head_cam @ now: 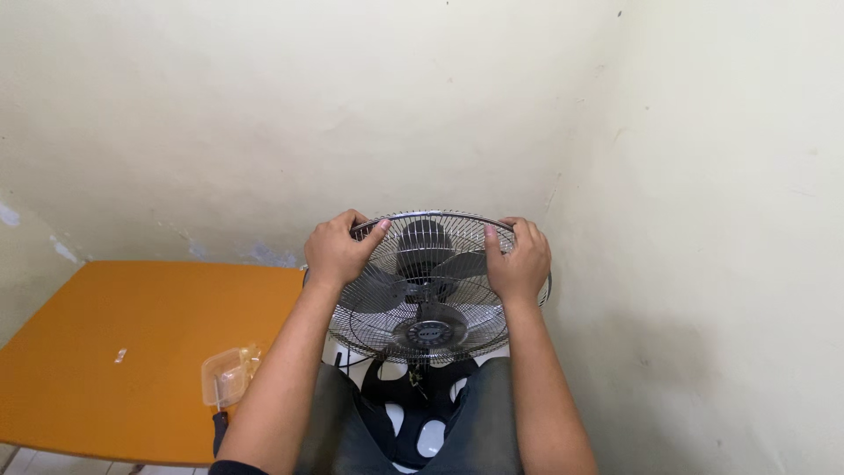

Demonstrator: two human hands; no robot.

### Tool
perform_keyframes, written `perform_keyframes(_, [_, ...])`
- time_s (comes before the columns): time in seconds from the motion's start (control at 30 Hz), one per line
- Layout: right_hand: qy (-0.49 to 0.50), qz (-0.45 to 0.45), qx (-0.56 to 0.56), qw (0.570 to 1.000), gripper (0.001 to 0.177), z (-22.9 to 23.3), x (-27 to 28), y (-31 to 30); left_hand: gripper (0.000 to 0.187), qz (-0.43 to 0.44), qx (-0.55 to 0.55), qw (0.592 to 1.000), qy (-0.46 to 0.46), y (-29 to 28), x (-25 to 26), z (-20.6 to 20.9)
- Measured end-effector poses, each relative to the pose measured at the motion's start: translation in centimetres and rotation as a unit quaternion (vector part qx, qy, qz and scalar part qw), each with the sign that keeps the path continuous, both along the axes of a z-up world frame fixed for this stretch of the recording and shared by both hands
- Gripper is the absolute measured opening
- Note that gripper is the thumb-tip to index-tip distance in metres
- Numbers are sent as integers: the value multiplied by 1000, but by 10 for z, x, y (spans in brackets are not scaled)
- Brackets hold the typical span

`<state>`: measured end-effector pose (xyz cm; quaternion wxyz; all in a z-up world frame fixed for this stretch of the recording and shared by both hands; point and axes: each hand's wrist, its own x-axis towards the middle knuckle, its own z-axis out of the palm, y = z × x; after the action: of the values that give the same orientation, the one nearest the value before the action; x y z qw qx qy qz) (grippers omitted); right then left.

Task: The person uses a screwdriver to tighten the central hub of a standing fan, then attaches the fan blades and secures the front wire cage. The fan is reassembled on the floor next to a small table holding spare parts.

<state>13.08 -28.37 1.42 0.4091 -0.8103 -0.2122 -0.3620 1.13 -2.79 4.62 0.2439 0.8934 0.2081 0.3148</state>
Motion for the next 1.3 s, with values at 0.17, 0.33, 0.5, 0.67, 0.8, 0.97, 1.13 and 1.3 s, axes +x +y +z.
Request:
perform_keyframes(0.17, [15,35,-24,999,70,-14,6,-18,59,-4,5,1000,9,1,1,1])
perform_keyframes(0.33, [-65,3,-21,998,72,-38,14,-26,60,3,-6,1000,20,-1,1,2])
perform_keyframes(0.5, [-9,-18,65,998,108,-71,19,-27,62,9,-6,999,31,0,1,3])
perform_keyframes(0.67, [32,-41,94,994,117,-89,23,-30,61,8,-5,1000,1,1,-1,1])
perform_keyframes(0.8, [80,-56,88,991,113,-91,21,-32,60,8,-13,1000,8,2,-2,-1])
perform_keyframes(0.97, [78,-53,104,990,107,-84,18,-29,59,6,-7,1000,-8,1,-3,0])
perform_keyframes(1.13, [82,-51,108,989,104,-82,16,-30,59,11,-13,1000,14,0,-4,1])
perform_keyframes(1.3, [110,-22,118,987,103,-77,16,-34,56,4,2,999,38,3,-1,1])
